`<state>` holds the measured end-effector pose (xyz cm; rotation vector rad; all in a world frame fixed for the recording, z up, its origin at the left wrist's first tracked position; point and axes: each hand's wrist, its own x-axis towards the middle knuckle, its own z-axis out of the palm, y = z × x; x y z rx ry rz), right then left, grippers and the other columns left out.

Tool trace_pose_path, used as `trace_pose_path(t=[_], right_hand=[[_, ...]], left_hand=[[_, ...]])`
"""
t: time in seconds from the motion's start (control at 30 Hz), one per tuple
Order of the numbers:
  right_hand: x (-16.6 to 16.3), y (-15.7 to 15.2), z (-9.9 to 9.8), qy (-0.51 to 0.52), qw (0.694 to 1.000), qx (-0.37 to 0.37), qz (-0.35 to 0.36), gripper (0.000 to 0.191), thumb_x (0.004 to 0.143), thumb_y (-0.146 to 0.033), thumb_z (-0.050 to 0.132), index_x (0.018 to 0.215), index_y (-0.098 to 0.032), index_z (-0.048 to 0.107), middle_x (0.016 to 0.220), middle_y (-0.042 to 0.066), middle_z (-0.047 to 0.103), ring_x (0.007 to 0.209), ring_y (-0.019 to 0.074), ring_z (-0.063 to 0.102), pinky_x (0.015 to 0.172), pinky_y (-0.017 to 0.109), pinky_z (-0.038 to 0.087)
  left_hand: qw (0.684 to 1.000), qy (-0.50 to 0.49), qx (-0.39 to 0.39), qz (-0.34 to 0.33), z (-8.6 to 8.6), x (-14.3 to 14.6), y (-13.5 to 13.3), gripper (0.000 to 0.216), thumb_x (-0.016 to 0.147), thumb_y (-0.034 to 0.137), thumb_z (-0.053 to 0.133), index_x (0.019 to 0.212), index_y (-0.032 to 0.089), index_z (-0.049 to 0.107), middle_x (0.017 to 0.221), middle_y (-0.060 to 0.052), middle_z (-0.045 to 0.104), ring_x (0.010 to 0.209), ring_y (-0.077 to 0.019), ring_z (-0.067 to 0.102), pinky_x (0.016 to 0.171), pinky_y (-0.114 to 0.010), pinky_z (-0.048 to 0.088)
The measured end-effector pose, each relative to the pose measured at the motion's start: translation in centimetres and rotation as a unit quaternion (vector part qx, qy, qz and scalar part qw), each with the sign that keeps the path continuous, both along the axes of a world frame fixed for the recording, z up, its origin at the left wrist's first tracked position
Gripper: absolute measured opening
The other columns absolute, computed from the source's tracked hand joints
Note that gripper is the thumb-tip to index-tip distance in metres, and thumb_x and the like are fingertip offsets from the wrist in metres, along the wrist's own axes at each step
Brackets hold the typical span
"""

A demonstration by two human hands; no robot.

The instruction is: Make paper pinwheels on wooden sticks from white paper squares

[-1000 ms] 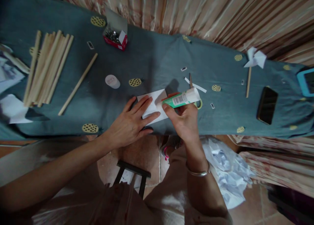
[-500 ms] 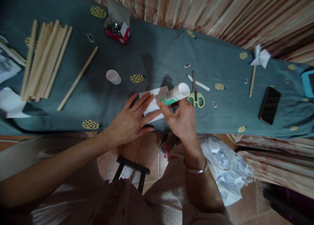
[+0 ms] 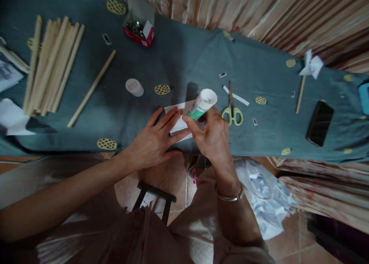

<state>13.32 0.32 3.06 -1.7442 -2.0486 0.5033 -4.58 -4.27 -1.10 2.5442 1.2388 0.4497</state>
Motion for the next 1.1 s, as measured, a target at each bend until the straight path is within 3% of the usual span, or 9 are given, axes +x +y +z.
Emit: trace_pose_path(t=[0.13,0.37,0.6,1.1], right_hand=[[0.06,-0.01,-0.16,0.018,1.000,0.000,0.001,0.033,0.081,-0.058,0.066,0.091,-0.027,0.065,0.080,0.006,0.071,0.076,0.0275,0.067,0.066,0.040,0.050],[-0.03,0.06,-0.14,0.012,1.000,0.019,0.000,0.040,0.079,-0.062,0.066,0.087,-0.022,0.065,0.076,0.006,0.070,0.065,0.0242,0.064,0.062,0.040,0.050],[-0.01,0.14,-0.31,0.026,0.999,0.016,0.020,0.038,0.081,-0.059,0.065,0.092,-0.022,0.064,0.080,0.007,0.072,0.070,0.0239,0.065,0.063,0.037,0.049],[-0.51,-0.11,0.19,0.006,0.998,0.014,0.053,0.037,0.082,-0.064,0.062,0.082,-0.026,0.060,0.074,0.006,0.067,0.070,0.0259,0.062,0.065,0.041,0.050]], left_hand=[[1.000,0.000,-0.007,0.000,0.13,-0.01,-0.03,0.073,0.082,0.052,0.070,0.143,0.022,0.045,0.158,-0.021,0.034,0.147,-0.0399,0.028,0.115,-0.063,0.025],[1.000,-0.011,-0.010,0.000,0.15,-0.07,-0.07,0.070,0.083,0.051,0.069,0.143,0.022,0.046,0.159,-0.019,0.032,0.147,-0.0392,0.027,0.115,-0.064,0.024],[1.000,-0.005,-0.013,-0.002,0.26,-0.05,-0.01,0.070,0.083,0.051,0.069,0.142,0.022,0.046,0.159,-0.020,0.033,0.148,-0.0394,0.026,0.116,-0.064,0.023],[1.000,-0.009,-0.013,0.000,0.15,-0.05,-0.04,0.067,0.084,0.051,0.068,0.141,0.022,0.047,0.158,-0.019,0.035,0.147,-0.0389,0.028,0.116,-0.064,0.024]])
